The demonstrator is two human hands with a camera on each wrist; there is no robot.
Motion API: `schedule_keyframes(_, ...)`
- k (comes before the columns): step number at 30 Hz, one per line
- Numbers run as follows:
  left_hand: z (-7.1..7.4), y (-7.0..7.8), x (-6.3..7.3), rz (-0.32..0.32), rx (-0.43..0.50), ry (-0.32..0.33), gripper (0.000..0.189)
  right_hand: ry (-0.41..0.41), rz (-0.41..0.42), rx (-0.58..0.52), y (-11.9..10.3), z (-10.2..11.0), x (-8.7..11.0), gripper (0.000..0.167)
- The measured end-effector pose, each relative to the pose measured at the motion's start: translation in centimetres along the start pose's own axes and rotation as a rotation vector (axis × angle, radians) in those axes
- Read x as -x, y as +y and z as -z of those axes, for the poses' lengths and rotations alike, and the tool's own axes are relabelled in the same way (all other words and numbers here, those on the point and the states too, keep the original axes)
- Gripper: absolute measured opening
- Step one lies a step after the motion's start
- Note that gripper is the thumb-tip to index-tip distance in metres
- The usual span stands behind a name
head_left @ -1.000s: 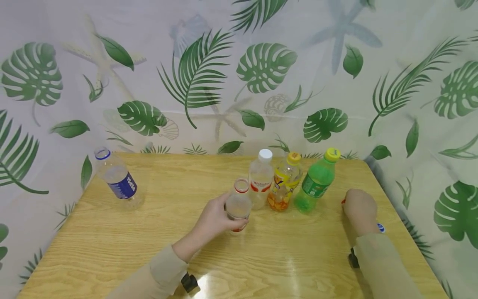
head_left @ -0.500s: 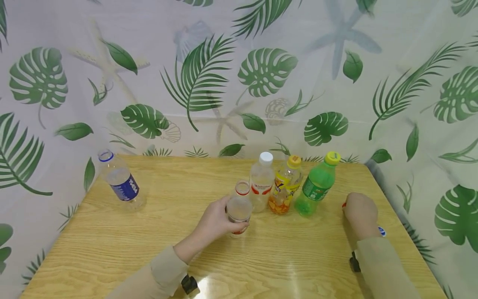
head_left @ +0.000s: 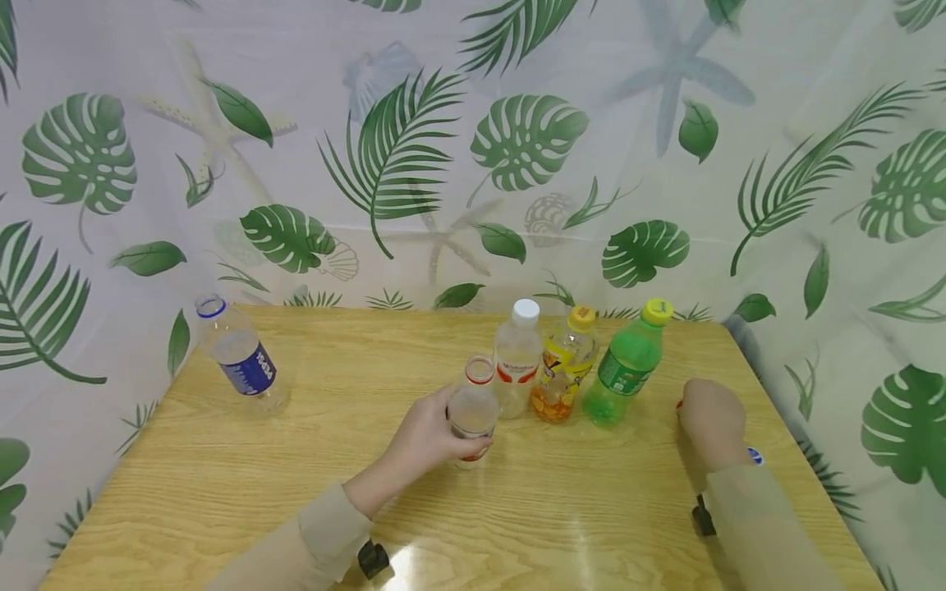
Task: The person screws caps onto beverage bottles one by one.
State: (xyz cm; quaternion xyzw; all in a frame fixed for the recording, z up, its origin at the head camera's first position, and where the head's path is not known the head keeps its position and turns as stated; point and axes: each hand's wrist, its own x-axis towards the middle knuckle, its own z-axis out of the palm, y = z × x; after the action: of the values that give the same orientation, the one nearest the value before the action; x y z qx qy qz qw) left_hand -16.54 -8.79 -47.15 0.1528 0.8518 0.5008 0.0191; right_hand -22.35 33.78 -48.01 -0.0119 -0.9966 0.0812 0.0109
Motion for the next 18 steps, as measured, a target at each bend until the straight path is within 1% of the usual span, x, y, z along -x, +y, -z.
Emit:
schedule_keyframes(6, 0.0, 0.1, -0.1, -0.005, 0.023, -0.003, 0.064, -0.030, 0.004, -0.026, 0.4, 0.6, -0.4, 0.019)
schedule_keyframes(11, -0.1, 0.0, -0.2, -0.007, 0.021, 0.001, 0.064, -0.056, -0.017, -0.038, 0.6, 1.1, -0.6, 0.017)
schedule_keyframes(14, -0.2, 0.0, -0.1, 0.000, 0.016, 0.001, 0.063, -0.032, -0.016, -0.044, 0.7, 1.4, -0.5, 0.016)
schedule_keyframes(18, -0.1, 0.0, -0.1, 0.005, 0.008, -0.002, 0.063, 0.006, 0.010, -0.067, 1.0, 1.7, -0.4, 0.022)
